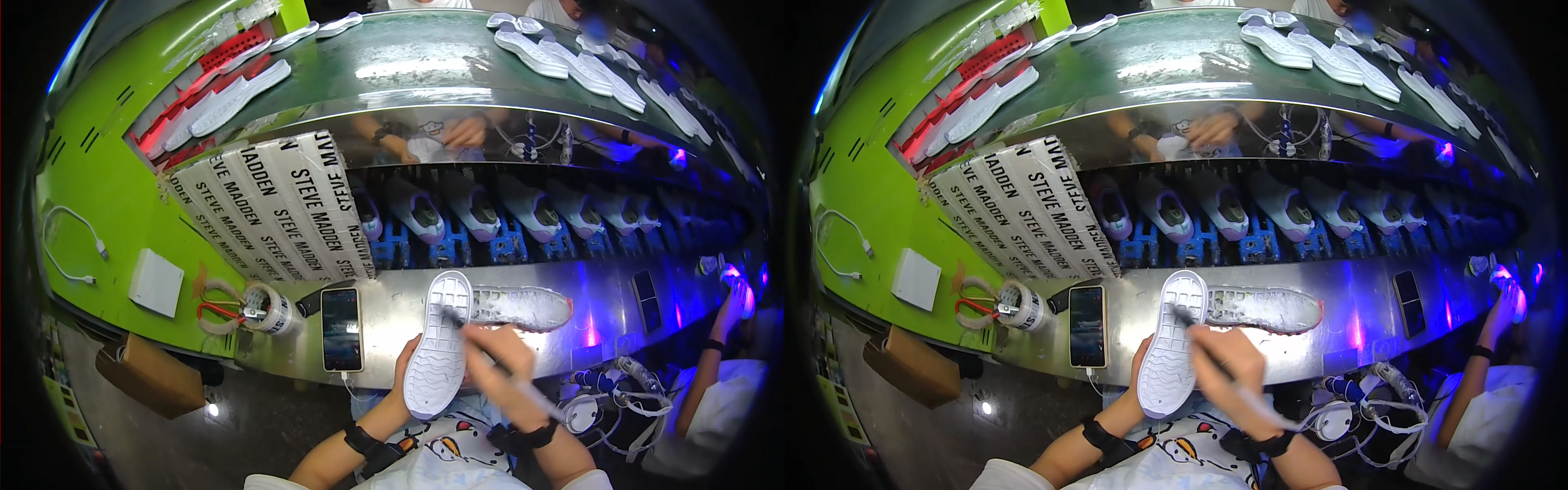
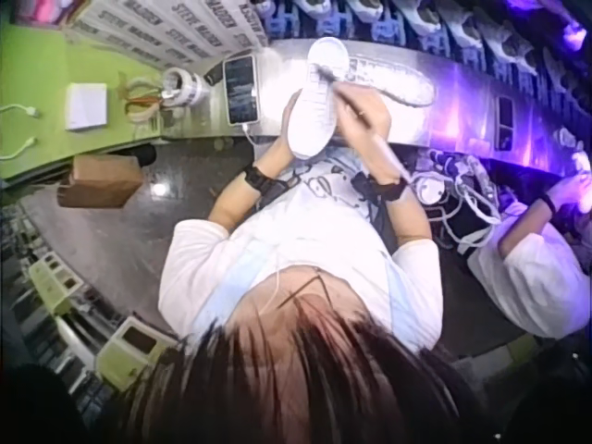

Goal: The person uses a small brush to scrub the soles of white shoes on a factory assembly line. They repeatedly pick up shoes from a conveyor belt, scrub the bottom surface, and place them back on the belt.

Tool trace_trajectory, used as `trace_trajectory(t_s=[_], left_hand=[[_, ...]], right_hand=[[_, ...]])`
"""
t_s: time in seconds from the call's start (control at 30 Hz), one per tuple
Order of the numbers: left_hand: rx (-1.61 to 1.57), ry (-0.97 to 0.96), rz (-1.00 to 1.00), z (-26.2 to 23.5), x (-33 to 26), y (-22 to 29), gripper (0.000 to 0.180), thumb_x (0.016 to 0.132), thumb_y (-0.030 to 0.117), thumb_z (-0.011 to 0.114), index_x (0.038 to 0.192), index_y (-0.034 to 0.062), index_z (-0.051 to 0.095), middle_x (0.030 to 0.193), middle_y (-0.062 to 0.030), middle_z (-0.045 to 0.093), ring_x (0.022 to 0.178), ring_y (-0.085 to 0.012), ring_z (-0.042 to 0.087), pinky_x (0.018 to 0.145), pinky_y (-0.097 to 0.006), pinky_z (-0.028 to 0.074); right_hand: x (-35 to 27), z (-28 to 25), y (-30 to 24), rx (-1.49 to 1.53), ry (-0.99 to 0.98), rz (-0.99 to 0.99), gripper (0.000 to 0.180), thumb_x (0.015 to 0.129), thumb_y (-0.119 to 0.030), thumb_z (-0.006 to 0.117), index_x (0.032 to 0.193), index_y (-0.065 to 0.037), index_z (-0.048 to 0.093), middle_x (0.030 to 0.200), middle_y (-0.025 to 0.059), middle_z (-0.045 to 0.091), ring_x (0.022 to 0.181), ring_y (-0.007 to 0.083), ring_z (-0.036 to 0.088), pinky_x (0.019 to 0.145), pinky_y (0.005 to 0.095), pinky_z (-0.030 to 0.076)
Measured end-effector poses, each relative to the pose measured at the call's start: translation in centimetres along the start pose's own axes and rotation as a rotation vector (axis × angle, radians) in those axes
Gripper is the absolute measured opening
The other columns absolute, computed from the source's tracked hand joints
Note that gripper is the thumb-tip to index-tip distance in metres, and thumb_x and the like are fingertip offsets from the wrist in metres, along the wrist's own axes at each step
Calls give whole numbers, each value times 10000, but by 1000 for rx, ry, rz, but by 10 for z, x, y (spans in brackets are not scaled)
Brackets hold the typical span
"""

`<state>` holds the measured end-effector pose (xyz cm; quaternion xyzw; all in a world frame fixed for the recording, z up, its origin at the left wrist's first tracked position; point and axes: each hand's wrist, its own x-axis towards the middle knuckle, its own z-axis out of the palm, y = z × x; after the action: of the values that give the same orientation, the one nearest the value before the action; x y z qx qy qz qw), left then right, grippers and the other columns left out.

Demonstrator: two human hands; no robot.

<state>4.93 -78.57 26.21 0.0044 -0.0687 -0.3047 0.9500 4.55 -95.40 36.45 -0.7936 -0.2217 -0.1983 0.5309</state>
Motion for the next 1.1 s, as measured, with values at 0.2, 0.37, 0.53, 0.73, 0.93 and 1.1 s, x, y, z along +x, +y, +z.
trace_trajectory(t_s=[0.2, 0.37, 0.53, 0.73, 0.93, 1.1], left_hand=[[46, 149, 239, 23, 18, 4, 575, 934, 397, 427, 1415, 83, 393, 1329, -154, 506, 1099, -305, 519, 978, -441, 445], [146, 148, 171, 31, 24, 14, 692, 918, 408, 428, 1344, -133, 359, 1165, -230, 536, 1052, -303, 559, 929, -431, 498], [144, 63, 60, 34, 30, 25, 653, 929, 375, 393, 1440, -23, 307, 1374, -243, 454, 1178, -359, 539, 985, -458, 476], [270, 128, -130, 66, 41, 30, 663, 902, 350, 396, 1409, -72, 331, 1385, -282, 431, 1166, -375, 547, 980, -485, 478], [386, 333, -438, 63, 50, 30, 525, 900, 276, 463, 1264, -101, 506, 1154, -242, 624, 1005, -326, 647, 923, -354, 508], [1267, 156, -163, 120, 19, 7, 392, 961, 155, 444, 1325, 13, 481, 1294, -139, 537, 1173, -206, 543, 1005, -309, 425]], right_hand=[[-9, 9, -13, 335, -197, 237, 208, 782, -17, 680, 989, -13, 699, 954, 159, 697, 826, 270, 693, 755, 328, 546], [-33, 7, -25, 326, -456, -135, 183, 853, -70, 668, 1020, -1, 696, 922, 149, 696, 797, 209, 689, 718, 280, 541], [-21, -6, -6, 369, -529, 162, 175, 932, -74, 566, 994, 20, 701, 877, 116, 692, 768, 140, 680, 687, 252, 542], [-9, -27, -5, 468, -583, 169, 152, 890, -43, 588, 965, 17, 706, 907, 132, 705, 777, 177, 698, 708, 275, 550], [5, -45, -23, 331, -596, -135, 158, 839, -60, 650, 974, 19, 675, 909, 119, 682, 786, 239, 673, 730, 314, 532], [-5, -62, -11, 158, -847, -138, 154, 865, -56, 633, 996, 19, 659, 963, 138, 655, 854, 253, 660, 727, 298, 529]])
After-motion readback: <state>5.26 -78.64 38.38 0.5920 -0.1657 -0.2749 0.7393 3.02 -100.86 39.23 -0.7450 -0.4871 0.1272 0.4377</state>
